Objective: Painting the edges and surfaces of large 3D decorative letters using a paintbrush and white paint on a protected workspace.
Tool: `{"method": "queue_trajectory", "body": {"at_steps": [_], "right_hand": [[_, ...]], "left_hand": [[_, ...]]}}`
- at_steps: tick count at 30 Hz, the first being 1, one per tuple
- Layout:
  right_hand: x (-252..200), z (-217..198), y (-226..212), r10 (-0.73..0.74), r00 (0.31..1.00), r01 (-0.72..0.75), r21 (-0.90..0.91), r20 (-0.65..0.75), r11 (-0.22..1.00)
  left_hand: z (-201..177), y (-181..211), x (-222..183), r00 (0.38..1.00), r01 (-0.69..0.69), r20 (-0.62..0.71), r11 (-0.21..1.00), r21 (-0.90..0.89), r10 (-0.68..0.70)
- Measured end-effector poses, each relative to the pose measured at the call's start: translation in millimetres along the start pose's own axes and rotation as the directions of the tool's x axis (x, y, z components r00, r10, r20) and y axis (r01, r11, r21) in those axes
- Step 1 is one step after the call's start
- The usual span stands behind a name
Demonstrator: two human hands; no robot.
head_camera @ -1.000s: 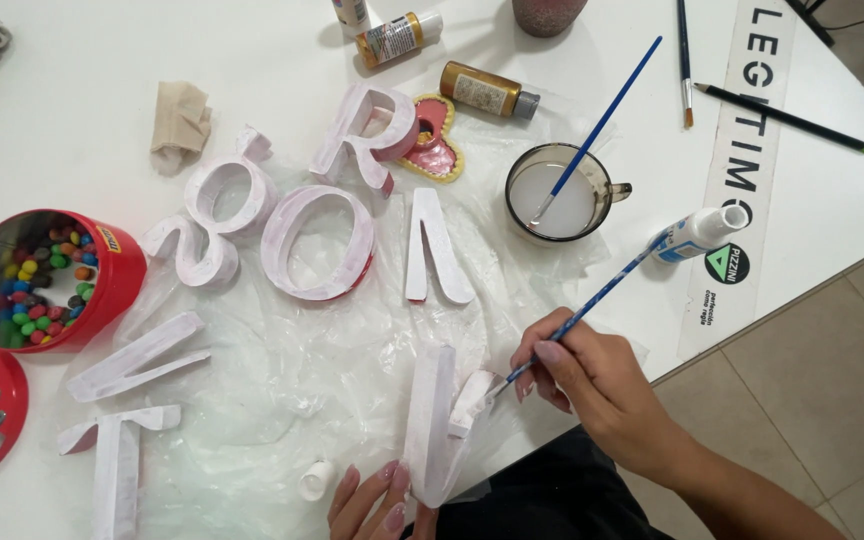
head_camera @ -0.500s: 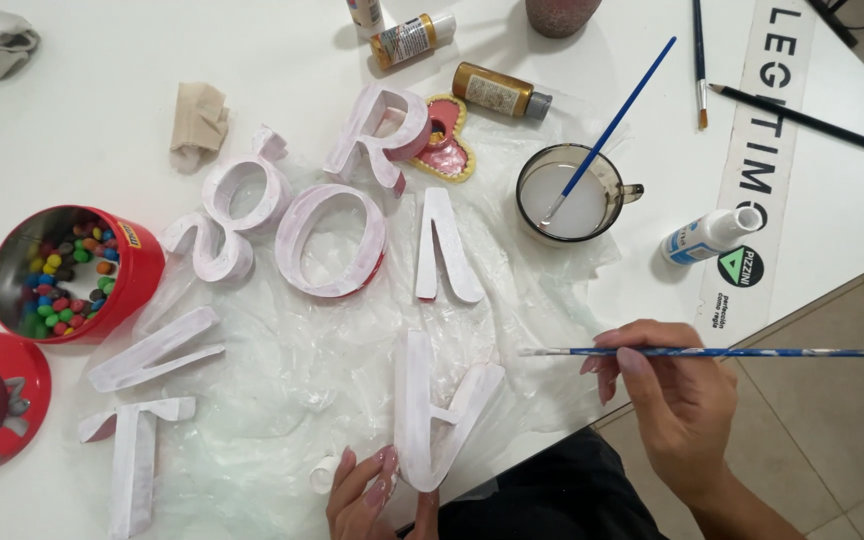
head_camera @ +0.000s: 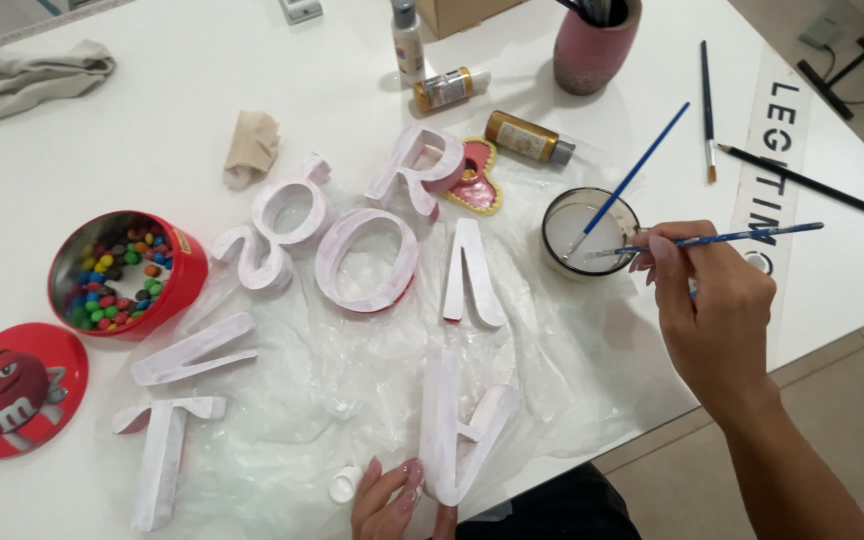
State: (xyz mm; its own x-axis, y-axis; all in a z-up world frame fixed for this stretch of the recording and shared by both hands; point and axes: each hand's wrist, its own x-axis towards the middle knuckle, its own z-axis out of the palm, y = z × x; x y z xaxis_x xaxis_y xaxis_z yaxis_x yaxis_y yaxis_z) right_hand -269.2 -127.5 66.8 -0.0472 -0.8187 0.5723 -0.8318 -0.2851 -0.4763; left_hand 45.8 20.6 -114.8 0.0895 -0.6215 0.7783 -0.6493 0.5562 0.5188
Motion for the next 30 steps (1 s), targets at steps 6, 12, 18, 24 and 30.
{"method": "queue_trajectory", "body": {"at_steps": [6, 12, 18, 24, 30], "right_hand": [[-1, 1, 0, 0.004, 0.999, -0.003, 0.023, -0.041, 1.0], [-9, -8, -12, 0.139, 0.978, -0.064, 0.414, -0.154, 0.908], [-68, -1, -33, 0.267, 0.941, -0.329, 0.749, 0.208, 0.576], [-91, 21, -52, 0.313, 0.871, -0.487, 0.751, 0.379, 0.447], [-88, 24, -44, 0.341, 0.878, -0.475, 0.698, 0.335, 0.536]], "left_hand": [[6, 14, 11, 0.998, 0.034, -0.055, 0.999, -0.011, -0.035], [2, 23, 22, 0.996, 0.074, -0.04, 0.997, -0.006, -0.074], [11, 37, 34, 0.97, 0.2, -0.135, 0.979, -0.032, -0.203], [4, 42, 36, 0.959, 0.269, -0.09, 0.963, -0.016, -0.27], [3, 44, 41, 0.952, 0.296, -0.078, 0.955, 0.006, -0.295]]}}
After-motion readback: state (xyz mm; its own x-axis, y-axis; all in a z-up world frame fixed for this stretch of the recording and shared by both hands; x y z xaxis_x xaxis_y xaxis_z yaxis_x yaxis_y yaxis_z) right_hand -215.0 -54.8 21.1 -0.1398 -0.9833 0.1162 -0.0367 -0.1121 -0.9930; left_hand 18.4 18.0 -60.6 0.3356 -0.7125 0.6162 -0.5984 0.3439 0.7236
